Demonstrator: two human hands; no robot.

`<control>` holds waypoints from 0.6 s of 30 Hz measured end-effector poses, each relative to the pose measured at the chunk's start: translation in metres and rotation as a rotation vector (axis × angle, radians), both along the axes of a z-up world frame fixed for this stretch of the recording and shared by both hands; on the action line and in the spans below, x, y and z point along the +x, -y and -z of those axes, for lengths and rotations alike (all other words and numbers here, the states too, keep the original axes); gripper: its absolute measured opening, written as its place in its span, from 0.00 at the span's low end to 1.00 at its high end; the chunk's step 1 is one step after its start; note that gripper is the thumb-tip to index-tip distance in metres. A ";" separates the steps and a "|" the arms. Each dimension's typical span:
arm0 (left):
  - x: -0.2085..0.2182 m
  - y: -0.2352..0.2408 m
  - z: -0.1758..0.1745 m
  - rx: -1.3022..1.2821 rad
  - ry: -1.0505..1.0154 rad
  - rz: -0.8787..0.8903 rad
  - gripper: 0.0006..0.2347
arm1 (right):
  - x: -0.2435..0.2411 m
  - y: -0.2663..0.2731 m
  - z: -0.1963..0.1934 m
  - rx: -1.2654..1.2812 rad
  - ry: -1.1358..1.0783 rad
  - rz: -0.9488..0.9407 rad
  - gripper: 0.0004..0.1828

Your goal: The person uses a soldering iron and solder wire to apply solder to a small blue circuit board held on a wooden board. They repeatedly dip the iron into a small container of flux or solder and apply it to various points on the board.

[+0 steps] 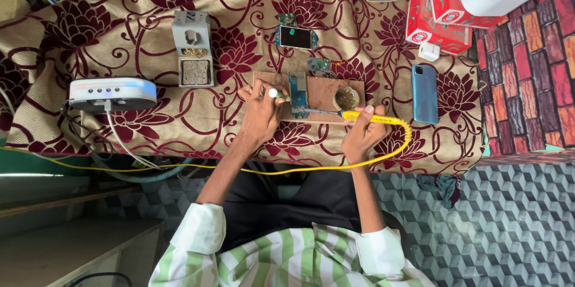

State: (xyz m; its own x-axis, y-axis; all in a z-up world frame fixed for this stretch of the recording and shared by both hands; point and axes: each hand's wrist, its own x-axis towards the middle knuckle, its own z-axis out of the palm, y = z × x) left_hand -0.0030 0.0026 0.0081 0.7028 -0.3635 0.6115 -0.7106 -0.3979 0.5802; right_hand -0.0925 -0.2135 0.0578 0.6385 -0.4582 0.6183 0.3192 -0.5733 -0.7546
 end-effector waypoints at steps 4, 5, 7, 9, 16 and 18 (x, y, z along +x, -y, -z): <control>0.000 -0.001 -0.002 0.000 0.024 0.012 0.10 | 0.002 0.003 -0.009 -0.021 -0.055 -0.045 0.17; 0.000 -0.002 -0.003 -0.001 0.018 0.012 0.11 | 0.004 0.003 -0.012 -0.032 -0.060 -0.053 0.17; -0.001 -0.001 -0.002 0.001 0.014 0.010 0.11 | 0.004 0.005 -0.015 -0.070 -0.088 -0.054 0.17; -0.001 0.001 -0.001 0.009 0.026 0.003 0.11 | 0.003 0.006 -0.018 -0.126 -0.121 -0.048 0.17; -0.002 -0.001 -0.003 0.001 -0.004 -0.002 0.12 | 0.007 0.006 -0.032 -0.162 -0.136 -0.122 0.16; -0.002 -0.001 -0.002 0.000 -0.011 -0.003 0.12 | 0.007 0.004 -0.036 -0.184 -0.167 -0.112 0.16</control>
